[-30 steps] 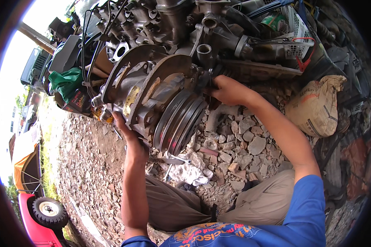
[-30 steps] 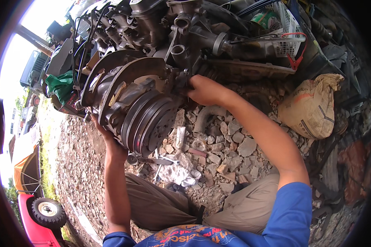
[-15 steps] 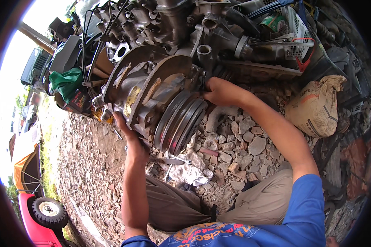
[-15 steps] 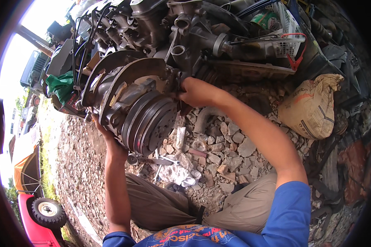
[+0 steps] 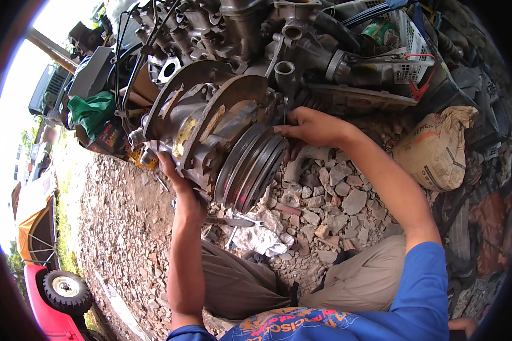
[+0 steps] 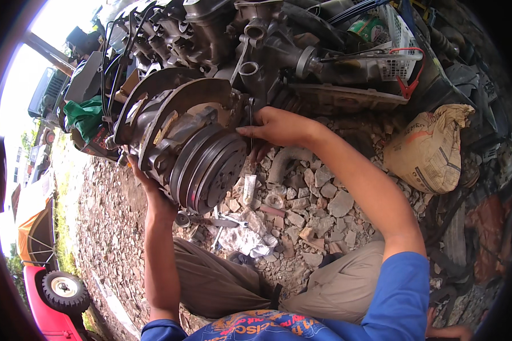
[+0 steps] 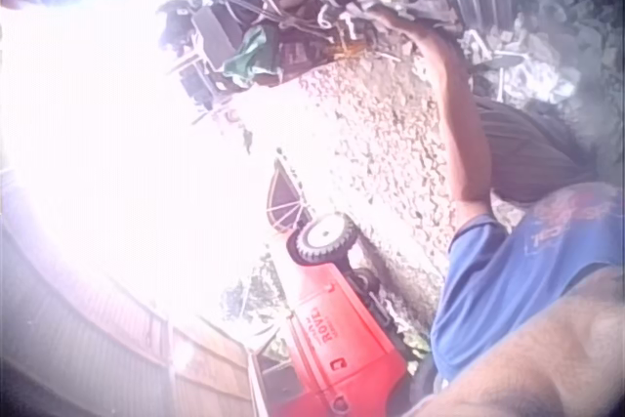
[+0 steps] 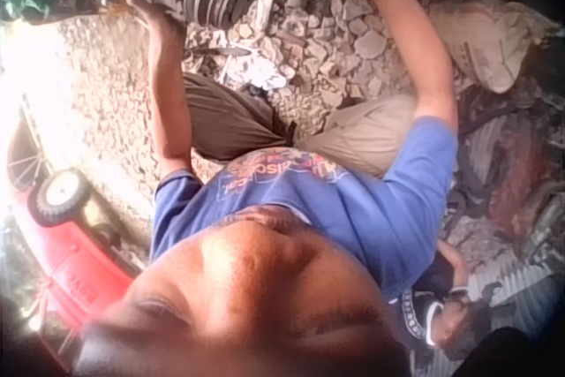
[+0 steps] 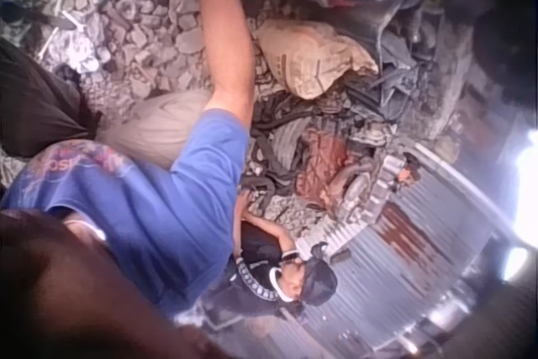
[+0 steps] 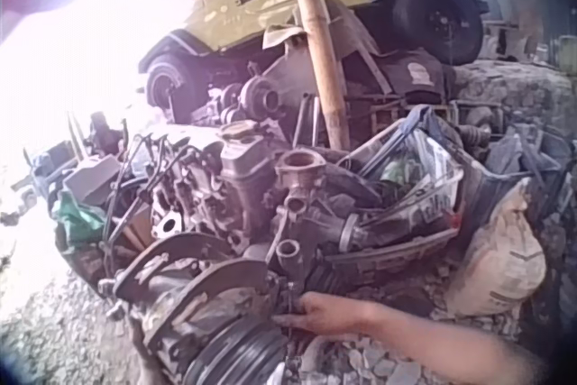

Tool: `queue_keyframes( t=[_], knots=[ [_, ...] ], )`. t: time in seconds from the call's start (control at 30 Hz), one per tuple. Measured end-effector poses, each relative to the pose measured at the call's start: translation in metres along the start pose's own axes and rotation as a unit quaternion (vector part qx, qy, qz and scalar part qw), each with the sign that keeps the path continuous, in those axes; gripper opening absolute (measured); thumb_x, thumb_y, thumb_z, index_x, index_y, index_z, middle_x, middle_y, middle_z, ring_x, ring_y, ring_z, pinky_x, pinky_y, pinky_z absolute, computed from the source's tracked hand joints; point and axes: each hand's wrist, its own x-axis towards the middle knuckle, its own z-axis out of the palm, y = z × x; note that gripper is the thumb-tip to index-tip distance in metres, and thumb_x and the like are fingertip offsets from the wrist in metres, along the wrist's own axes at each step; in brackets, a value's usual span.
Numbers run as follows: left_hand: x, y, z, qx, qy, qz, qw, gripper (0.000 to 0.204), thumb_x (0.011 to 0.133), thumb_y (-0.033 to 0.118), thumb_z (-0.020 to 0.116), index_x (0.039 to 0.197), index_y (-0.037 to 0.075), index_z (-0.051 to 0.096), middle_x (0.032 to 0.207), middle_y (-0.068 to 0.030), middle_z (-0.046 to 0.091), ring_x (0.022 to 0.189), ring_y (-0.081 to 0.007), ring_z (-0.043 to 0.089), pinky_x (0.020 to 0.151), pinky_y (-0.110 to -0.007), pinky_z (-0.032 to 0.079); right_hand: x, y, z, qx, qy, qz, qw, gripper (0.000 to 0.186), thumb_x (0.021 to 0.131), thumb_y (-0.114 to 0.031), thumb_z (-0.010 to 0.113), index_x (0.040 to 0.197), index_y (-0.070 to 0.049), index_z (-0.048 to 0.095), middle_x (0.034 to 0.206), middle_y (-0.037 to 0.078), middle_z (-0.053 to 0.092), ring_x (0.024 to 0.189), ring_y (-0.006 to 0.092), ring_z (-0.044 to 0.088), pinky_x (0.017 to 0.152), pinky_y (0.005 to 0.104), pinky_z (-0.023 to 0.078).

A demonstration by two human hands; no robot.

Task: The person sits on the ground and uses a wrench to loosen and remove bolts from a metal engine component, likely an alternator or pulley assembly. After detaching the part, they place it on the ground and use a metal file to scrape and clean its surface.

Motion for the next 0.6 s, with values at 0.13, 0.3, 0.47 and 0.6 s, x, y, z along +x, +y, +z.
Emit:
queue_keyframes(
  t=[0.13, 0.3, 0.47, 0.6],
  knots=[
    [-0.001, 0.0, 0.001, -0.008, 0.008, -0.01, 1.0, 0.085, 0.086, 0.078, 0.031, 0.141, 0.014, 0.038, 0.131, -0.0104, 0.052, 0.122, -0.0263, 0.05, 0.105, -0.046, 0.04, 0.003, -0.005, 0.005, 0.033, 0.0, 0.002, 0.999, 0.035, 0.099, -0.025, 0.055, 0.102, 0.01, 0.06, 0.086, 0.01, 0.067, 0.069, 0.0168, 0.068, 0.066, 0.0288, 0.059],
    [0.003, -0.005, -0.003, -0.021, 0.025, 0.002, 0.999, 0.086, 0.087, 0.079, 0.03, 0.142, 0.014, 0.037, 0.133, -0.0103, 0.05, 0.122, -0.0262, 0.049, 0.104, -0.046, 0.041, 0.005, -0.003, 0.002, -0.09, 0.036, -0.02, 0.995, 0.028, 0.096, -0.019, 0.057, 0.1, 0.009, 0.061, 0.083, 0.011, 0.067, 0.072, 0.0197, 0.069, 0.064, 0.0318, 0.058],
    [-0.002, 0.0, 0.001, 0.0, 0.001, -0.014, 1.0, 0.087, 0.086, 0.079, 0.03, 0.144, 0.014, 0.035, 0.134, -0.0104, 0.049, 0.124, -0.0266, 0.048, 0.105, -0.046, 0.04, 0.006, 0.007, 0.003, -0.533, 0.29, -0.045, 0.794, 0.023, 0.089, -0.009, 0.058, 0.097, 0.012, 0.062, 0.088, 0.029, 0.066, 0.075, 0.0369, 0.068, 0.07, 0.0413, 0.057],
    [-0.001, 0.001, -0.001, 0.004, 0.004, -0.012, 1.0, 0.087, 0.086, 0.079, 0.031, 0.144, 0.014, 0.035, 0.135, -0.0099, 0.049, 0.123, -0.0262, 0.049, 0.105, -0.046, 0.039, 0.001, 0.006, -0.003, -0.504, 0.262, -0.056, 0.821, 0.02, 0.088, -0.006, 0.055, 0.096, 0.011, 0.061, 0.089, 0.031, 0.065, 0.08, 0.0406, 0.067, 0.07, 0.042, 0.057]
  ],
)
